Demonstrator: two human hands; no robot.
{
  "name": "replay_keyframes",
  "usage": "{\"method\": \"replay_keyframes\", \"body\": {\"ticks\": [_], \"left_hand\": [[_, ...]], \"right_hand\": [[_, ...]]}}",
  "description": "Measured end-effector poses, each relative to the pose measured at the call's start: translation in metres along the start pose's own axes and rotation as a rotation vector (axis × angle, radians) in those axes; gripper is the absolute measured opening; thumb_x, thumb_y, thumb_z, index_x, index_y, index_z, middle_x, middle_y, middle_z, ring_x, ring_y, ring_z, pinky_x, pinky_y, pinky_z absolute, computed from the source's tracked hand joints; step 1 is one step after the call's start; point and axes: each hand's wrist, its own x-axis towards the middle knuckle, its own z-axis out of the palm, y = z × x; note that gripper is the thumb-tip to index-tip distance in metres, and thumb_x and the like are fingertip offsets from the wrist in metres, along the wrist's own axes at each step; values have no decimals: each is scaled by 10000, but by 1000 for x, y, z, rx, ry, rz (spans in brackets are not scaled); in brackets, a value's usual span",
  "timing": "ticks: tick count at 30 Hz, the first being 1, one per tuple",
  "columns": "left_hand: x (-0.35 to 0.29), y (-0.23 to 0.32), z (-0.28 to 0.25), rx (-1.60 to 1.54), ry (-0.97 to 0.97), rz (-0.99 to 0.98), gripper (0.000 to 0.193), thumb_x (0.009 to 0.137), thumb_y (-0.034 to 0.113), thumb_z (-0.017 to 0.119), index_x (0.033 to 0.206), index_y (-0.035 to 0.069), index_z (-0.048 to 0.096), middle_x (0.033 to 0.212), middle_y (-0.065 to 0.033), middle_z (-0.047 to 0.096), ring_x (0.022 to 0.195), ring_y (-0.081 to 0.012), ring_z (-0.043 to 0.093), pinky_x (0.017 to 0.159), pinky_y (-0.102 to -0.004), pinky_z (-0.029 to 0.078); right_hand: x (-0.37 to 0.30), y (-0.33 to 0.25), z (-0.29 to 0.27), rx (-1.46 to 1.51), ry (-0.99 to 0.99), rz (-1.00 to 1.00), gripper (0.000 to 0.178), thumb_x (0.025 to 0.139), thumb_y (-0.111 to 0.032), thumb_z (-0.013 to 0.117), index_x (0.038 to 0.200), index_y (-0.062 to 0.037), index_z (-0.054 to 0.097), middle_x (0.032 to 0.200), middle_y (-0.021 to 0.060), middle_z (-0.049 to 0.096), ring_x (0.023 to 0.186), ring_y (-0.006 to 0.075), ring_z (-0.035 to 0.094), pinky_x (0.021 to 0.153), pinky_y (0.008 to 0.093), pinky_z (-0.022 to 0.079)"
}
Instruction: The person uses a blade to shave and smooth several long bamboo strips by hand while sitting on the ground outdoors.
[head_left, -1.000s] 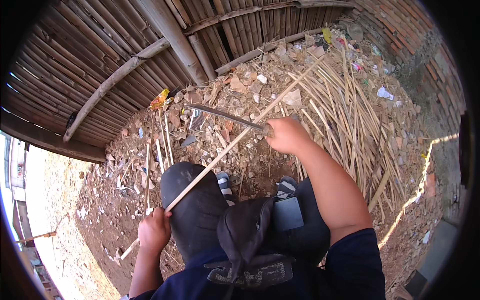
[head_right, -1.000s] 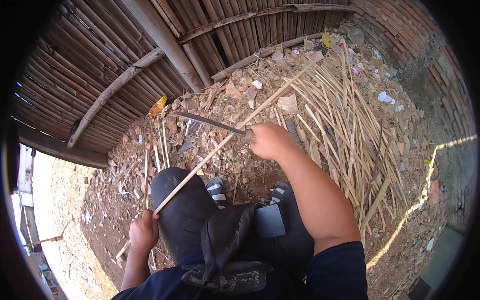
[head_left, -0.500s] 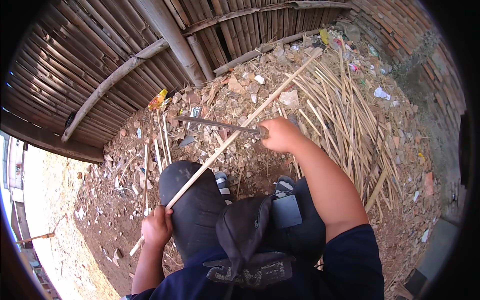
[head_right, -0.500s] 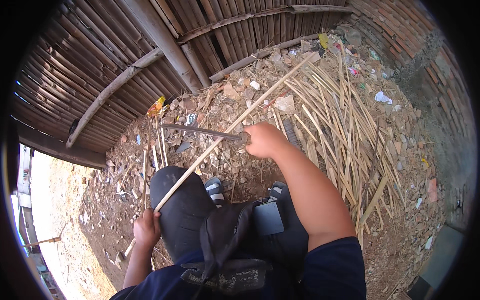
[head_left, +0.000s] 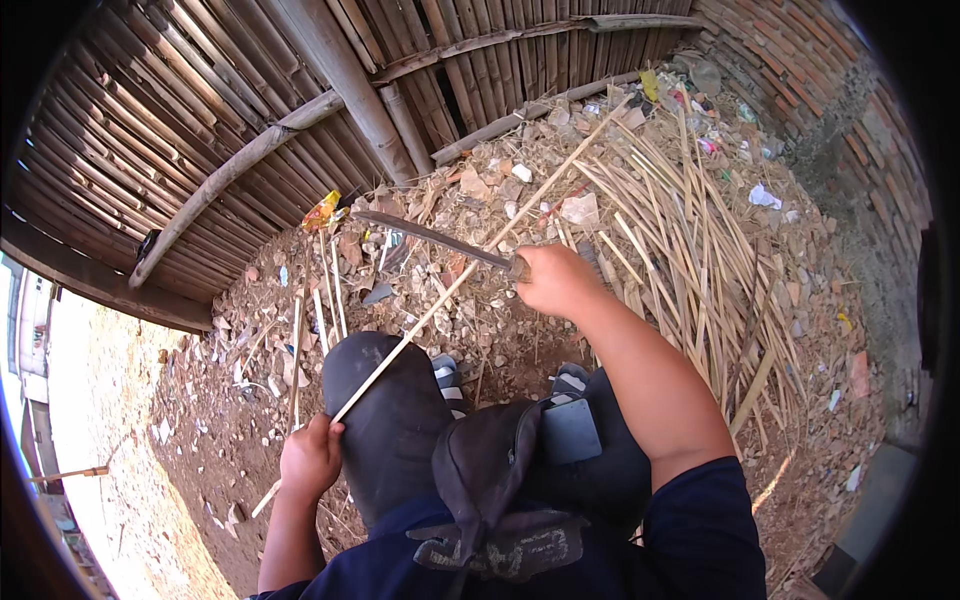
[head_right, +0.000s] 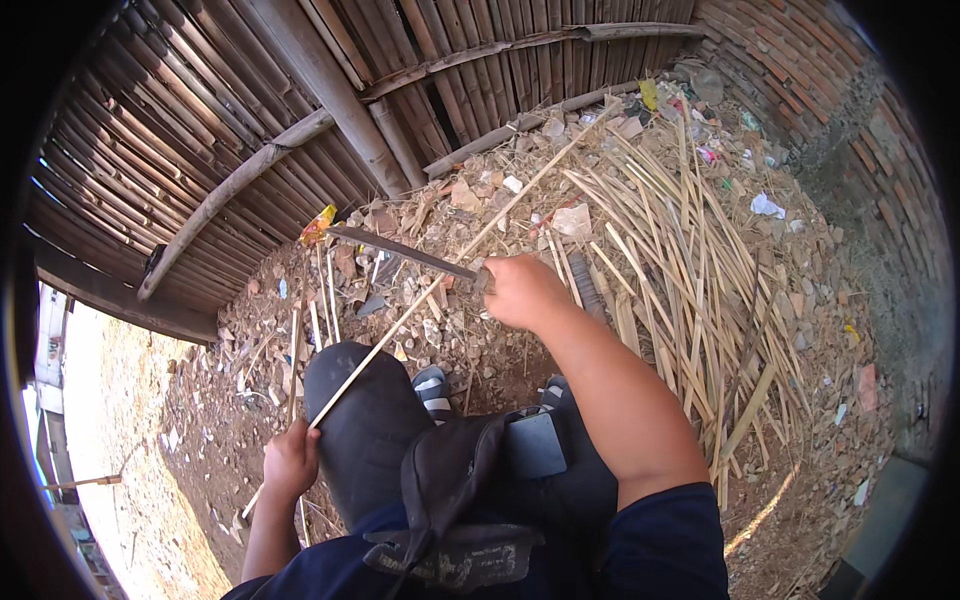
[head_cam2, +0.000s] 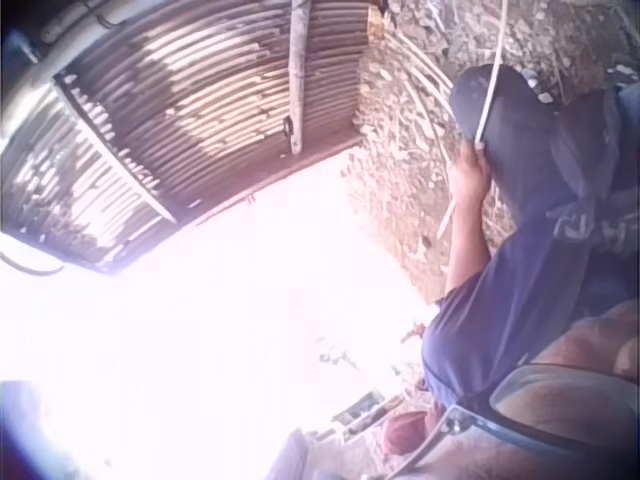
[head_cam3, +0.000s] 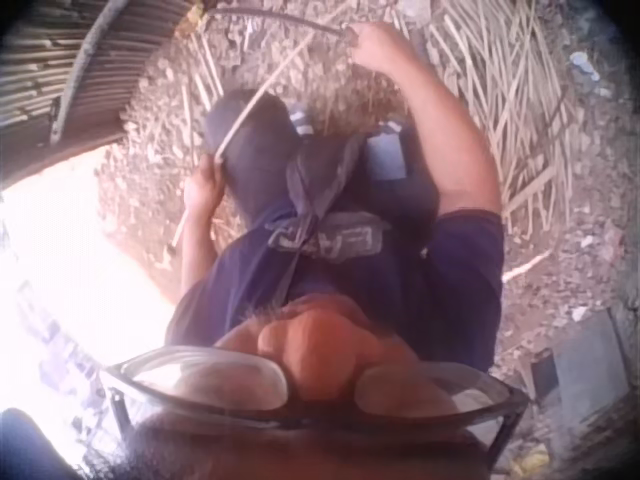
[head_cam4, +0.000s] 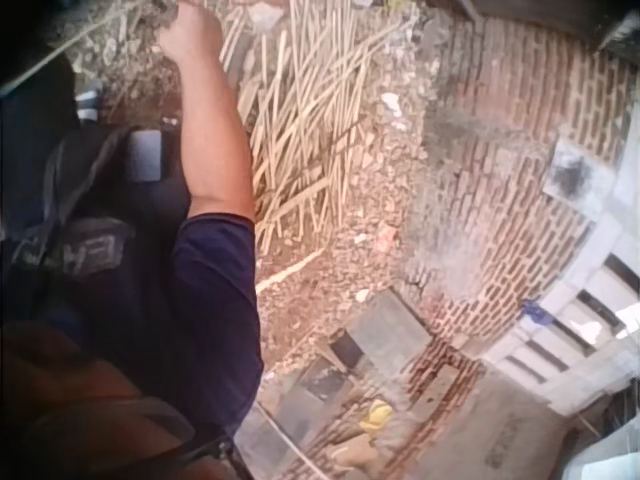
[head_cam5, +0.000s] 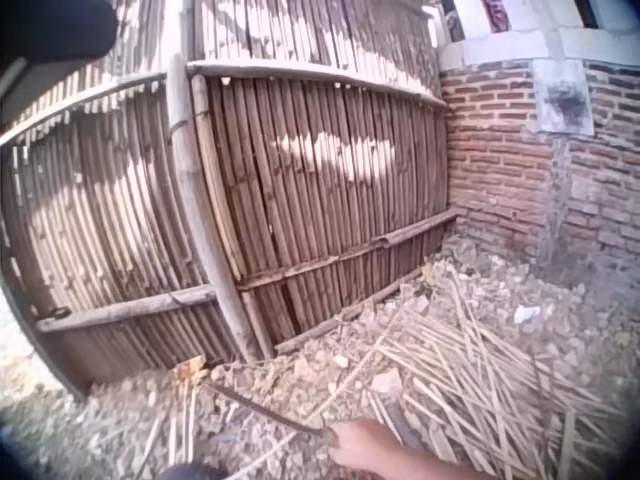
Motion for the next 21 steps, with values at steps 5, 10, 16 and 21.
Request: {"method": "replay_keyframes", "body": {"ticks": [5, 10, 16, 21], "left_hand": [[-3, -2, 11, 26, 30, -21, 248, 1014, 266, 590, 867, 72, 544, 623, -216, 623, 593, -452, 641, 545, -552, 502], [-4, 0, 3, 44, 22, -20, 235, 1012, 258, 593, 868, 79, 546, 622, -212, 625, 584, -444, 643, 523, -537, 499], [1, 4, 7, 27, 67, -1, 248, 1006, 266, 600, 856, 78, 539, 627, -221, 624, 597, -448, 644, 538, -545, 495], [-2, 0, 3, 13, 35, -4, 261, 998, 278, 611, 853, 75, 535, 639, -220, 631, 613, -450, 649, 551, -546, 507]], "right_hand": [[6, 6, 8, -55, -110, -14, 290, 784, -214, 708, 1052, -102, 714, 950, 177, 726, 942, 381, 700, 831, 495, 561], [5, 5, 0, -51, -28, 18, 286, 799, -210, 700, 1060, -96, 716, 941, 175, 732, 915, 391, 702, 827, 488, 568], [15, 21, 3, 17, -63, 87, 306, 785, -192, 699, 1063, -68, 722, 955, 198, 731, 926, 400, 701, 835, 486, 561], [6, 11, 7, -7, 60, -30, 324, 777, -184, 696, 1074, -61, 727, 970, 200, 732, 943, 394, 702, 838, 487, 561]]}}
